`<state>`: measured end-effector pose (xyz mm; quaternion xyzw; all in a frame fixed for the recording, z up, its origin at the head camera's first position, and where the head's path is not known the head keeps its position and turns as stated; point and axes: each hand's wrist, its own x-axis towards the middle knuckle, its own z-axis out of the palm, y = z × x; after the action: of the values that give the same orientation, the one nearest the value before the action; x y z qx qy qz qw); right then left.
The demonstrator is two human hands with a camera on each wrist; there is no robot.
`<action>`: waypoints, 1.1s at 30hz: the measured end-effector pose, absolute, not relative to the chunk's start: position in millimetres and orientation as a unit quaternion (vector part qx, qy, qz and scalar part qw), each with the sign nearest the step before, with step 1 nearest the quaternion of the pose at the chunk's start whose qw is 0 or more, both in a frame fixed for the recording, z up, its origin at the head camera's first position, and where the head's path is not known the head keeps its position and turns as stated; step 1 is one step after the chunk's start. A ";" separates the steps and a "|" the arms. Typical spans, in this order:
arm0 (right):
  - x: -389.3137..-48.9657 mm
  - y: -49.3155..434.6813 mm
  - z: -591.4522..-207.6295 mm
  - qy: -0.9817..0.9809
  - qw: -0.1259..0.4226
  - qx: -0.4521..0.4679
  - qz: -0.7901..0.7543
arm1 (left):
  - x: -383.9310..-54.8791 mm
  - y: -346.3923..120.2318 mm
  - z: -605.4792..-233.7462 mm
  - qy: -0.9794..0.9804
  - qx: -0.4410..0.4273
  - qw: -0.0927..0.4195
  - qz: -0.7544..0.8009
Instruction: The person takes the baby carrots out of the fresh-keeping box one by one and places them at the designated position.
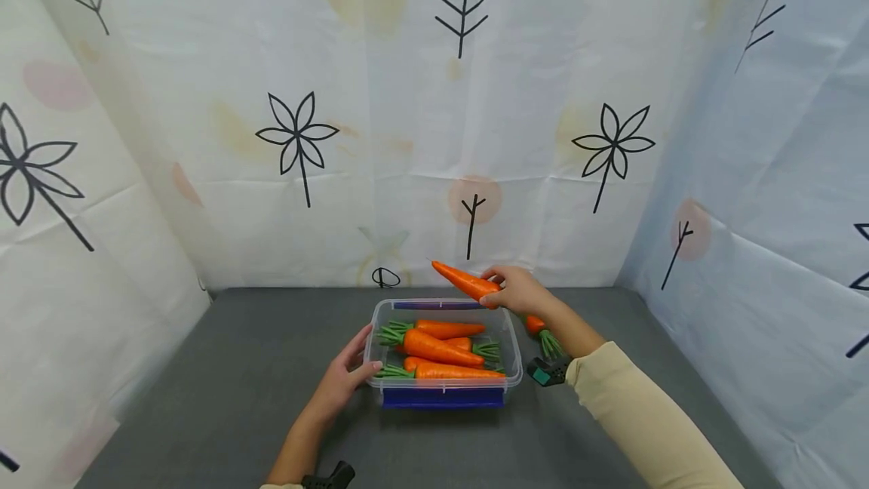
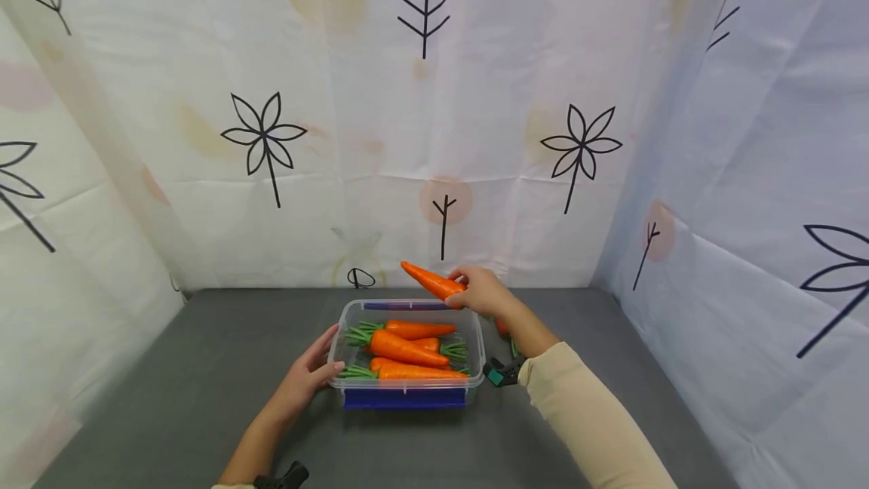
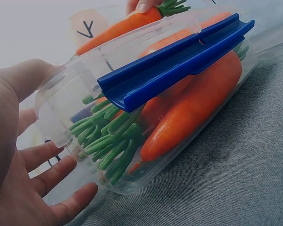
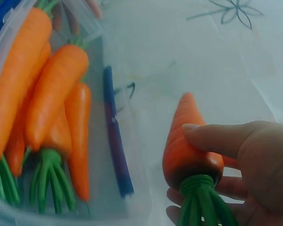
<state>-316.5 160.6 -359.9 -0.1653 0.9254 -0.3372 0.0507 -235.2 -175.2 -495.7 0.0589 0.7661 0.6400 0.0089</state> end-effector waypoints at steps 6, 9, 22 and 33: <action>-321.9 186.5 -365.1 0.925 0.025 -0.133 -0.354 | -236.8 -175.7 -494.8 0.757 0.072 0.006 0.649; -323.3 198.7 -370.0 0.928 0.007 -0.107 -0.357 | -235.9 -175.8 -494.0 0.755 0.079 0.003 0.651; -327.1 242.1 -402.6 0.937 -0.046 -0.037 -0.343 | -234.7 -175.0 -495.1 0.763 0.061 0.011 0.643; -320.1 262.1 -422.5 0.948 -0.055 -0.009 -0.312 | -234.4 -174.9 -495.4 0.765 0.061 0.009 0.641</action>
<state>-320.1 262.1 -422.5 -0.0090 0.9484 -0.3122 -0.0552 -234.4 -174.9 -495.4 0.0614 0.7653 0.6407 0.0088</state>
